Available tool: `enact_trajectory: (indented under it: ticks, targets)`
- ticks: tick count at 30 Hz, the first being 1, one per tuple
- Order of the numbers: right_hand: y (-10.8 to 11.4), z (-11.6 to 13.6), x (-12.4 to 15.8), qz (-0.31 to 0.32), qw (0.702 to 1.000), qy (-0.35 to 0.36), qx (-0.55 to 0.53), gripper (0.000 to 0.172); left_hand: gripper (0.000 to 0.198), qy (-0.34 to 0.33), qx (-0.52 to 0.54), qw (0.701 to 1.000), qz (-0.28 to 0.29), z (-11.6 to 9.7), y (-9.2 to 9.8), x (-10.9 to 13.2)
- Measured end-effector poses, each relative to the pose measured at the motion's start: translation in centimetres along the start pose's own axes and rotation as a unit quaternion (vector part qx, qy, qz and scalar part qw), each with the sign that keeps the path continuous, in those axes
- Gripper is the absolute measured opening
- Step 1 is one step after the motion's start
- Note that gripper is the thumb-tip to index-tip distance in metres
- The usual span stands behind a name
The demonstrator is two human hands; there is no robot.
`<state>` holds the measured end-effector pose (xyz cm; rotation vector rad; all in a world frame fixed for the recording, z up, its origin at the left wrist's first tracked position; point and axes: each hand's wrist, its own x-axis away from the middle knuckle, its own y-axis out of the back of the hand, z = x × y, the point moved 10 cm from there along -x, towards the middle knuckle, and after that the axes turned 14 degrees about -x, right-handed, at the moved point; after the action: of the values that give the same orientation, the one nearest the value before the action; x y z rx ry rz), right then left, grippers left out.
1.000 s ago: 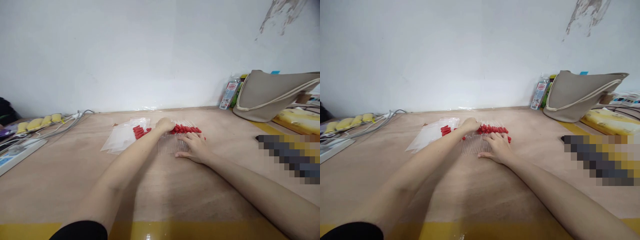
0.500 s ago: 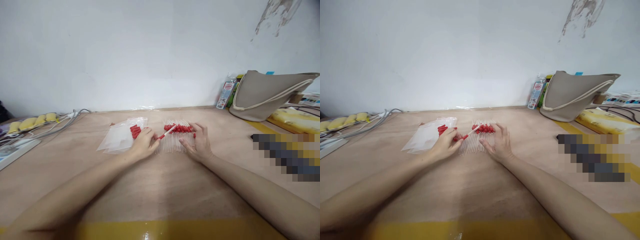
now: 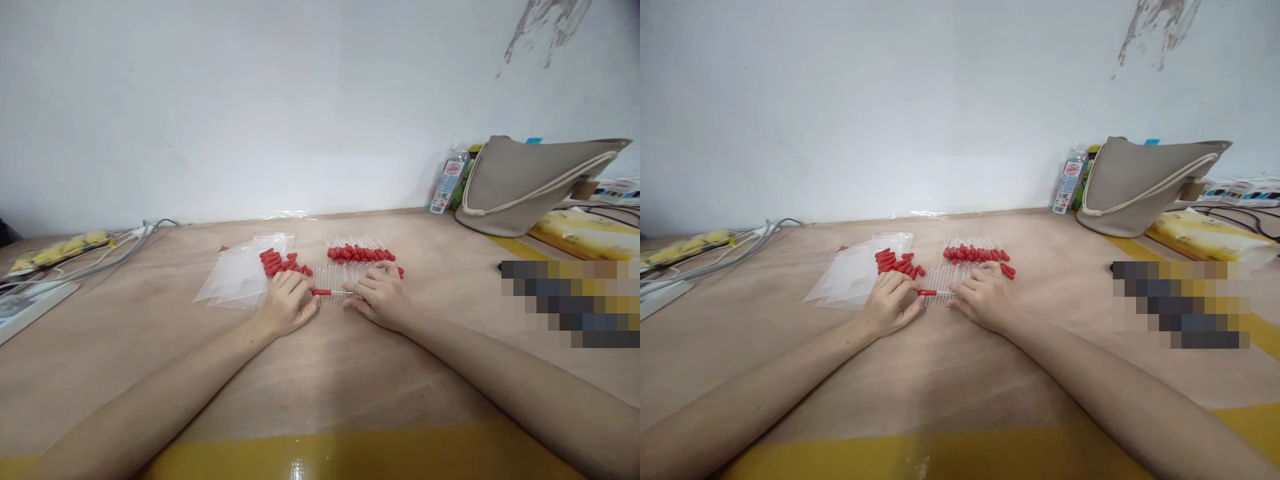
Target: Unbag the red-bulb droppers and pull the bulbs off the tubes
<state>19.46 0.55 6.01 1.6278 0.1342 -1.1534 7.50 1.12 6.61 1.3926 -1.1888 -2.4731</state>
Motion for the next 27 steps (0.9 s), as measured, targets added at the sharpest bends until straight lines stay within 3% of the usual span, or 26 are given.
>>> enact_trajectory:
  ticks: [6,10,18,27]
  targets:
    - [-1.1,0.2,-0.2,0.035,0.998,-0.025,-0.038,0.029,0.022,-0.02,0.003,1.0,0.006,-0.9,0.2,-0.6]
    - [-1.7,0.4,-0.2,0.052,0.996,-0.027,-0.074,0.03,0.016,-0.083,0.023,0.996,0.027,-2.3,-0.4,-0.6]
    - [-0.7,1.3,-0.2,0.028,0.994,0.016,-0.102,0.024,0.019,-0.096,0.041,0.99,0.095,-2.6,-1.4,-0.5]
    - [0.9,3.1,0.0,-0.02,0.995,0.091,-0.026,0.019,0.022,-0.108,0.088,0.983,0.123,-2.6,-1.6,-0.4]
